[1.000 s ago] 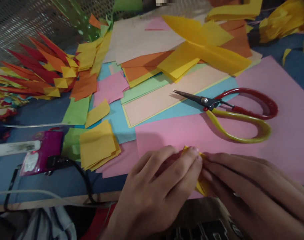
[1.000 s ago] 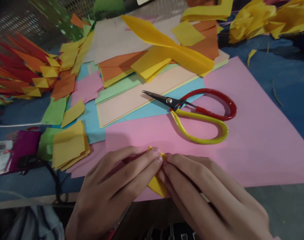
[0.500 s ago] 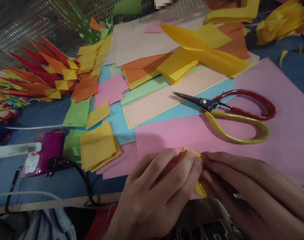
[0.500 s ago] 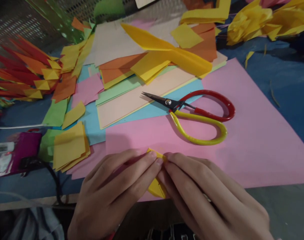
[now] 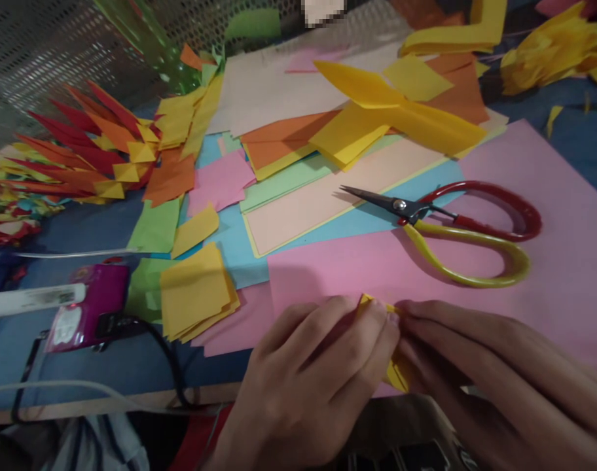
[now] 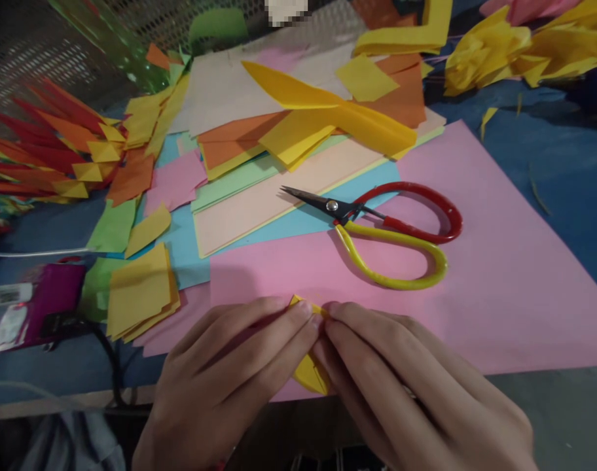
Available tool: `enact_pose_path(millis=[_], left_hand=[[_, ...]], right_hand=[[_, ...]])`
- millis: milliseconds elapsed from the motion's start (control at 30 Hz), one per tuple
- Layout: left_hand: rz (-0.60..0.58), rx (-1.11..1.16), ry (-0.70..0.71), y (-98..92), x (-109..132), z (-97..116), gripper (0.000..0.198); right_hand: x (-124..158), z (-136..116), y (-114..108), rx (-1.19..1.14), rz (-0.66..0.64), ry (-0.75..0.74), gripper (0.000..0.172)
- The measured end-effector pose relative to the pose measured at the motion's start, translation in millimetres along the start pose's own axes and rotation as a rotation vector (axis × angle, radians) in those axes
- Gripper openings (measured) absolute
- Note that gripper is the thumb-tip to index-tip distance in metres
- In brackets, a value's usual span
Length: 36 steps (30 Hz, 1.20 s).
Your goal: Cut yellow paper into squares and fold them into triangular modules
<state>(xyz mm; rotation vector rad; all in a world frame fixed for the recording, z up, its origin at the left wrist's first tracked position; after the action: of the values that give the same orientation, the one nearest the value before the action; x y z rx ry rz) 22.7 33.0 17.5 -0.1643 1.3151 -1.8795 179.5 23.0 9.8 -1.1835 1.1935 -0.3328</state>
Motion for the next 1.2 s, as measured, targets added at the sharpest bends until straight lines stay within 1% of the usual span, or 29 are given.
enact_pose_path(millis=[167,333,500,600,733,833,933,1033,1067,1133,1200], left_hand=[[0.019,0.013,-0.013,-1.8,-2,-2,0.030],[0.055,0.033,0.000,0.0,1,-3,0.031],[0.113,0.035,-0.025,-2.7,5,-6,0.031],[0.082,0.006,-0.034,-2.7,2,-6,0.032],[0.023,-0.087,0.019,0.6,-3,-3,0.036],[0.003,-0.110,0.031,4.6,-3,-3,0.039],[0.038,-0.076,0.018,3.4,-2,-4,0.038],[0.111,0.071,-0.041,-6.0,-4,-9,0.038],[0.112,0.132,-0.070,-8.4,-6,-12,0.039],[0.054,0.208,-0.138,-8.8,-12,-19,0.037],[-0.048,0.214,-0.192,-5.3,-19,-24,0.026]], right_hand=[[-4,2,0,-0.024,0.004,0.052,0.015],[-1,1,-1,-0.058,0.017,0.049,0.016],[7,2,5,-0.074,-0.040,0.103,0.022],[7,0,6,-0.057,-0.034,0.095,0.025],[5,-5,5,0.003,-0.004,0.029,0.025],[2,-7,5,0.021,0.006,0.024,0.028],[-1,-7,5,0.019,0.024,0.036,0.029],[0,-4,5,-0.003,0.036,0.062,0.030],[0,-3,5,-0.020,0.032,0.064,0.031],[1,-2,6,-0.057,0.024,0.067,0.031],[1,0,5,-0.083,0.017,0.078,0.028]])
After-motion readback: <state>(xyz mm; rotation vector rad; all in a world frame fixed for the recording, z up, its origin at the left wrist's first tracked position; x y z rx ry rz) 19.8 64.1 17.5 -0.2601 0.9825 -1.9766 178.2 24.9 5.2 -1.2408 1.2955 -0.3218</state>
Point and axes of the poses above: each hand's wrist, its own x-axis away from the middle knuckle, its own y-axis out of the palm, z = x × y, the point moved 8 cm from there along -x, towards the middle knuckle, and after that the axes turned 14 degrees about x, right-handed, at the moved point
